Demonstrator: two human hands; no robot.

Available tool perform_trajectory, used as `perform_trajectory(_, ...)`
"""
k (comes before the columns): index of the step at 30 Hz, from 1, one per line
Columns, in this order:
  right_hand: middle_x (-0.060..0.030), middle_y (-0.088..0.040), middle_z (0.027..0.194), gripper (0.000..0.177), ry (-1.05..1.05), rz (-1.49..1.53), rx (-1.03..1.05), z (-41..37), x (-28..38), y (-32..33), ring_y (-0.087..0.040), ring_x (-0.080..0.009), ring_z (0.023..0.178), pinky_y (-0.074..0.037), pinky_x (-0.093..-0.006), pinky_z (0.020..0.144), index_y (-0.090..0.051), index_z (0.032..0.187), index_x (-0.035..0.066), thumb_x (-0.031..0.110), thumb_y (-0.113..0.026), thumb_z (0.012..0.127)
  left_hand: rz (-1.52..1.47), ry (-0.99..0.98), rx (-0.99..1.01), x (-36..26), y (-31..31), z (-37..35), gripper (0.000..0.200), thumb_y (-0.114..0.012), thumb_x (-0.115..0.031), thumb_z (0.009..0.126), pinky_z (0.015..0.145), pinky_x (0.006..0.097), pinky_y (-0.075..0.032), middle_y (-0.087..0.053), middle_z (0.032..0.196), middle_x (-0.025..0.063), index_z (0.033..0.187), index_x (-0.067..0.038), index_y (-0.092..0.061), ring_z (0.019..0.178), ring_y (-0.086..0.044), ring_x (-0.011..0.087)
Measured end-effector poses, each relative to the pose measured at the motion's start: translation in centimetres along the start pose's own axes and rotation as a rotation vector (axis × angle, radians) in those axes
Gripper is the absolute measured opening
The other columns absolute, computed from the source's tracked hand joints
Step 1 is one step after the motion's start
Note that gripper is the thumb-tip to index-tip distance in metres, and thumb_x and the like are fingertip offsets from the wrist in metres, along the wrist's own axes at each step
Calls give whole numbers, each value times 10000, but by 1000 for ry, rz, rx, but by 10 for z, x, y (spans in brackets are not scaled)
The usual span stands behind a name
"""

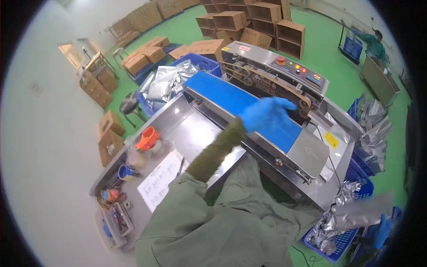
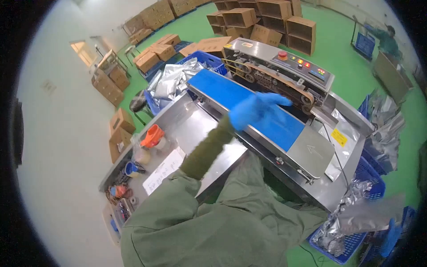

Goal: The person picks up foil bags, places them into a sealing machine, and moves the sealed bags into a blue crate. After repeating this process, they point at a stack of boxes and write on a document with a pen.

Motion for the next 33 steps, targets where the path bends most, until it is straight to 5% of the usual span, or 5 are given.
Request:
perform_trajectory(3, -134, -467, 1219, 378, 284, 63, 17, 20, 93, -1, -465, -199, 1080, -364, -316, 944, -448, 1270, 28, 143, -439, 909, -65, -6, 35, 20, -45, 41, 544, -479, -417, 869, 815, 362, -475, -600, 1047, 181, 1236, -16, -451, 955, -591, 254)
perform_trajectory(7, -67, -536, 1043, 356, 245, -21, 17, -12, 328, -59, -497, -142, 812, -409, -273, 770, -550, 1185, 44, 217, -445, 891, 905, -343, -237, 21, -75, 88, 776, -569, -471, 806, 1008, 343, -315, -408, 1308, 220, 1315, 50, -304, 1205, -415, 313)
perform_trajectory(10, 47, -539, 626, 190, 232, 176, 205, 21, 374, -121, -471, -48, 560, -377, -218, 502, -625, 907, 34, 210, -571, 861, 472, -407, -294, 45, -62, 101, 555, -474, -372, 887, 947, 322, -369, -487, 1236, 191, 1285, 4, -383, 1141, -474, 247)
perform_trajectory(21, -36, -638, 821, 228, 493, 414, 228, 20, 353, -219, -546, -88, 735, -456, -246, 669, -635, 987, 3, 128, -651, 796, 22, -508, -549, 49, -43, 75, 149, -673, -4, 758, 691, 225, -463, -616, 840, 35, 867, -38, -577, 753, -557, 81)
perform_trajectory(33, -51, -626, 873, 364, 608, 405, 67, 31, 341, -239, -567, -180, 807, -454, -320, 731, -543, 1051, -32, 299, -470, 919, 488, -389, -230, 45, -49, 85, 327, -575, -351, 857, 564, 229, -416, -573, 698, -17, 778, -35, -607, 633, -496, 64)
Point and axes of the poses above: each hand's wrist, its own z-axis towards the middle knuckle, its own y-axis out of the back of the hand, x = y × z, the point moved 5 cm from there along z, towards the middle knuckle
